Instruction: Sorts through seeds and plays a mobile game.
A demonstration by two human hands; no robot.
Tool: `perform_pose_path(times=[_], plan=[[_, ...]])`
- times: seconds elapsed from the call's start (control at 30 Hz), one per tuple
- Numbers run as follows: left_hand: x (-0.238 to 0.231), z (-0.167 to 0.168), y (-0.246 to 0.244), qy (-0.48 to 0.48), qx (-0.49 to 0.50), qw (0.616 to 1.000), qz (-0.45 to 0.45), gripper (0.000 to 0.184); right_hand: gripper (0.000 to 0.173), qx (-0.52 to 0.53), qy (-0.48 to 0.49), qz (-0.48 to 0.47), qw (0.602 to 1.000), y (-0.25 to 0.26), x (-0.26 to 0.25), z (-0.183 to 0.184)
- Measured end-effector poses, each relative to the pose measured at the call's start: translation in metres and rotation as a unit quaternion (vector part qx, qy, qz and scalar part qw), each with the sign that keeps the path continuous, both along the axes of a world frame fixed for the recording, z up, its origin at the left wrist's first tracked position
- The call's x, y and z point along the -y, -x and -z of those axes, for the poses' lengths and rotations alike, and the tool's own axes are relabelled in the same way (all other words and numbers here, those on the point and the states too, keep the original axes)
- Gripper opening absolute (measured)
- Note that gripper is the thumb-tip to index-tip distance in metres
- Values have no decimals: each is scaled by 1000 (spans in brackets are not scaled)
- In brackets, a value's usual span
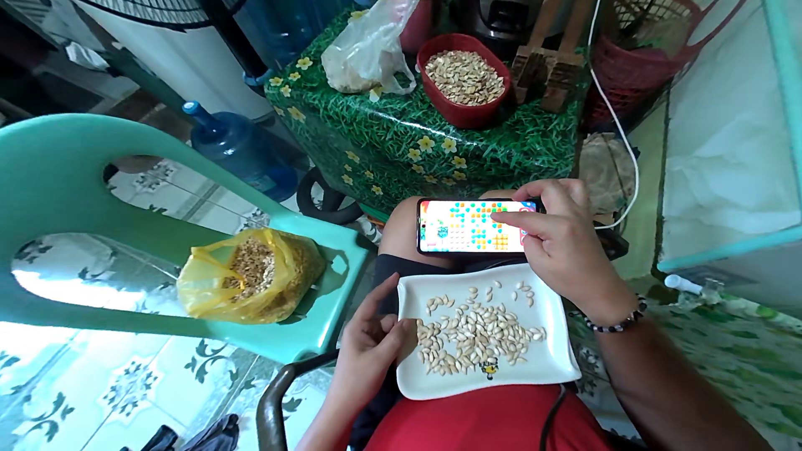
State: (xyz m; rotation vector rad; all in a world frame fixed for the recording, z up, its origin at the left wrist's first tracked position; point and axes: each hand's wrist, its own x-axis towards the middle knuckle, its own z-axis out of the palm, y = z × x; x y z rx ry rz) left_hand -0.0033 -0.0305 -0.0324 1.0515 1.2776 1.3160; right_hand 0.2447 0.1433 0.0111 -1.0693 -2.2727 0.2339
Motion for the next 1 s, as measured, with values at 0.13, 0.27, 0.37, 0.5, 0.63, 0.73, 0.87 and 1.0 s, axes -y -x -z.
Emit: perform_pose_path(times=[0.13,0.27,0.37,0.5,0.63,0.73,0.87,1.0], plan=[[0,0,0,2,5,1000,-2,60,40,-12,18,-11,1000,-2,1,-2],[0,0,0,2,4,1000,-1,60,37,-55,36,-12,998,-7,1,-5],[0,0,0,5,4,1000,-3,60,37,-68,25,10,997,-11,0,-7],[0,-1,0,4,8,1000,-2,60,37,-74,20,30,997,-15,-1,-6],[0,-1,0,6,5,1000,-2,60,38,-77,29,32,996,-14,0,-5],[0,0,0,5,6,1000,-2,61,38,-78,30,29,996,-13,1,-3],[-1,-1,0,6,5,1000,1,60,39,-75,23,26,997,-13,0,-2],[-1,-1,0,7,8,1000,-2,61,40,-68,22,30,997,-11,0,-2]])
